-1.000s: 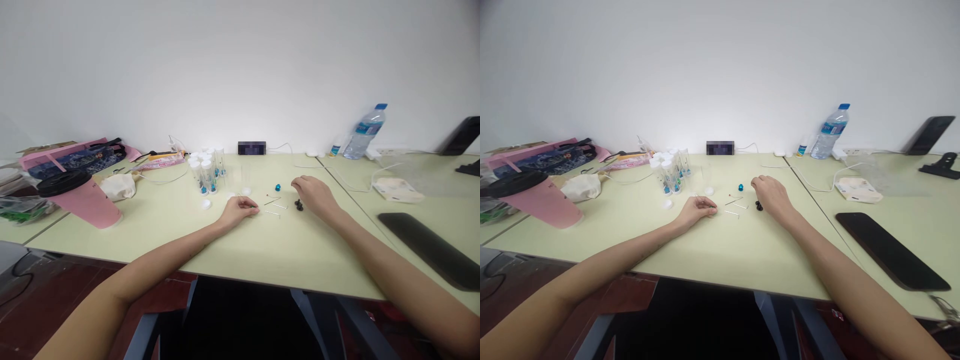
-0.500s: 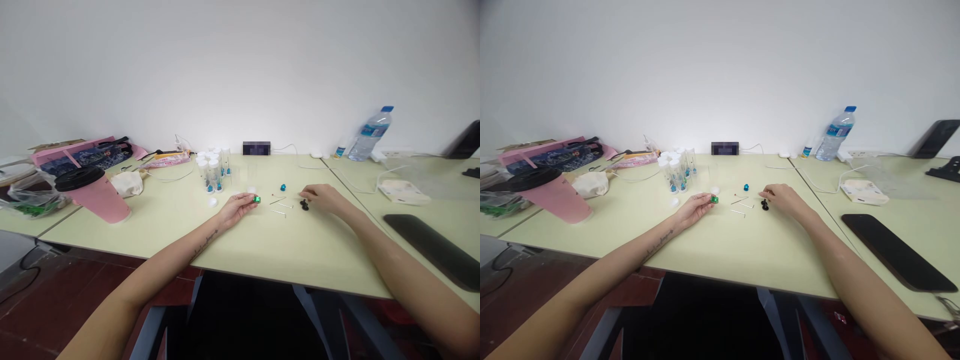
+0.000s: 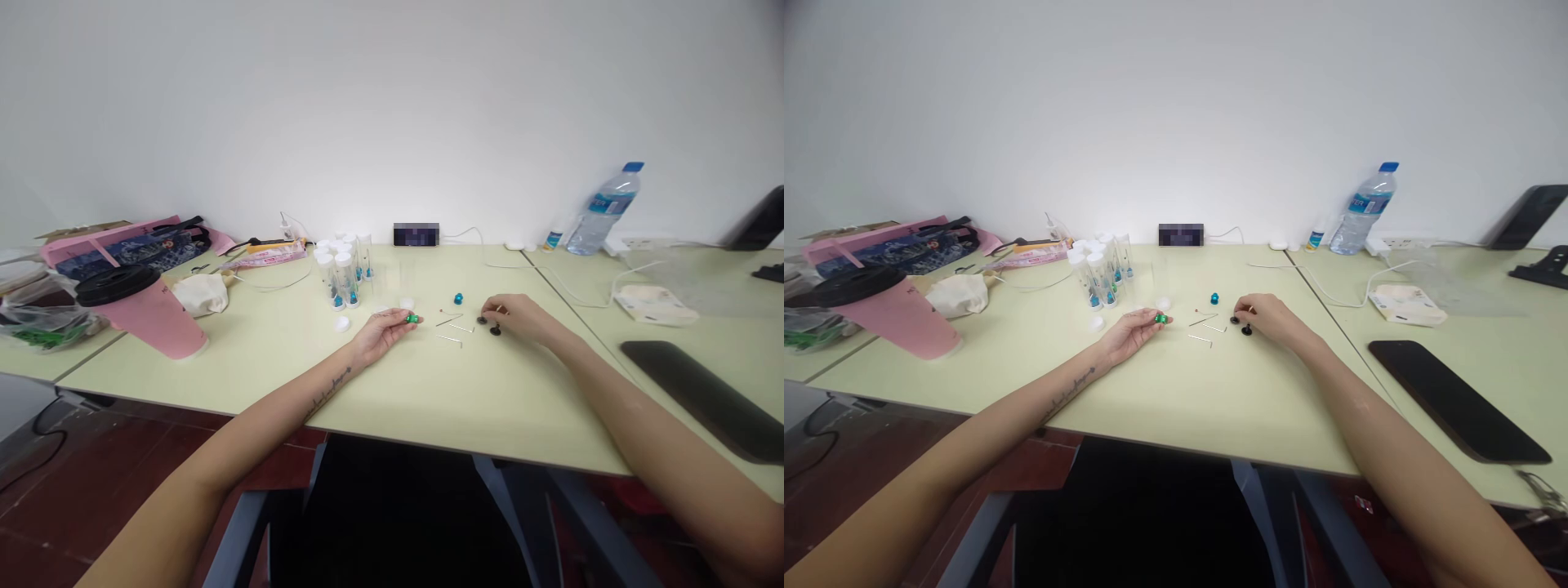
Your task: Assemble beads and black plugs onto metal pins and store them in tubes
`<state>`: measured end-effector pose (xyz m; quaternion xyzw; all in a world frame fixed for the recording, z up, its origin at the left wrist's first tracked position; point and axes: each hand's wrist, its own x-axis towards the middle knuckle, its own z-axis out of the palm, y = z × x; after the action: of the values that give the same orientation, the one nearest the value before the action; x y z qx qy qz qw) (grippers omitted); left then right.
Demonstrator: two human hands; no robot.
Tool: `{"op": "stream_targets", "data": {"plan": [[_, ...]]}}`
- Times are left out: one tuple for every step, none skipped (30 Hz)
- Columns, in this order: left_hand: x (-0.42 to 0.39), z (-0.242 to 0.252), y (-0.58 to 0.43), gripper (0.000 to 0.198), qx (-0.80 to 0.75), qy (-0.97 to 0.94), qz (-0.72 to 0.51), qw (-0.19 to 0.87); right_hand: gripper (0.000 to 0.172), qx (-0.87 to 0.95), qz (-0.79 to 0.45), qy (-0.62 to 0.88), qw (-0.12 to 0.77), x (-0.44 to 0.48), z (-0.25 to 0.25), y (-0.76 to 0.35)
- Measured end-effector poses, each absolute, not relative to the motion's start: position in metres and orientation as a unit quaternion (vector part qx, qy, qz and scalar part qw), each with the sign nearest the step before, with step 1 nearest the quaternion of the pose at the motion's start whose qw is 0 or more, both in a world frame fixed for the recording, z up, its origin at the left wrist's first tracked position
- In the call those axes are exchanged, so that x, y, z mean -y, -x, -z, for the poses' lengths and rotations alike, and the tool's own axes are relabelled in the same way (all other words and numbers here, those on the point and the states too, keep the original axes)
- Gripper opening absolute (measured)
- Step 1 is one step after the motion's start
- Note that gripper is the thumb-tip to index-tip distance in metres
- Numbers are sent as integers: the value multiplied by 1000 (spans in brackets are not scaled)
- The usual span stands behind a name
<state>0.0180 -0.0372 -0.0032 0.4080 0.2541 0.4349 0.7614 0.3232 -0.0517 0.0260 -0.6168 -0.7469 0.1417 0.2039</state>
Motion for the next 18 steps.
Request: {"op": "stream_targets", "data": {"plan": [[37, 3, -18, 8, -250, -411, -433, 762, 18, 738, -137, 618, 232, 53, -27, -321], [38, 4, -18, 8, -244, -416, -429, 764, 16, 728, -133, 618, 264, 54, -28, -317], [39, 4, -18, 8, -238, -422, -423, 765, 15, 718, -135, 615, 297, 55, -29, -313], [39, 4, -18, 11, -232, -430, -414, 768, 16, 709, -142, 608, 329, 58, -31, -307], [41, 4, -18, 17, -226, -440, -402, 771, 16, 702, -156, 596, 357, 60, -32, -301], [42, 4, -18, 24, -223, -449, -388, 773, 18, 698, -177, 580, 379, 63, -33, -294], [42, 4, -18, 31, -221, -458, -375, 775, 19, 698, -203, 562, 395, 66, -33, -287], [43, 4, -18, 37, -220, -465, -364, 776, 21, 698, -230, 544, 405, 69, -33, -279], [44, 4, -18, 39, -221, -470, -357, 777, 22, 700, -256, 527, 408, 72, -32, -271], [44, 4, -18, 39, -222, -473, -353, 776, 24, 702, -281, 512, 407, 75, -30, -263], [43, 5, -18, 37, -224, -473, -353, 776, 25, 704, -302, 499, 406, 78, -27, -255], [43, 6, -18, 34, -226, -471, -356, 775, 26, 706, -319, 487, 403, 81, -24, -249], [42, 6, -18, 30, -229, -468, -360, 774, 27, 708, -333, 476, 402, 83, -21, -243], [42, 7, -19, 26, -231, -464, -364, 774, 28, 710, -342, 465, 403, 85, -18, -238], [41, 8, -19, 22, -233, -460, -368, 774, 29, 712, -347, 455, 406, 86, -15, -234], [40, 8, -20, 18, -234, -455, -371, 775, 29, 713, -348, 447, 413, 87, -11, -230], [40, 9, -20, 15, -234, -451, -374, 776, 28, 713, -346, 440, 423, 87, -8, -228], [39, 9, -20, 13, -234, -448, -376, 777, 27, 710, -342, 436, 436, 87, -5, -226]]}}
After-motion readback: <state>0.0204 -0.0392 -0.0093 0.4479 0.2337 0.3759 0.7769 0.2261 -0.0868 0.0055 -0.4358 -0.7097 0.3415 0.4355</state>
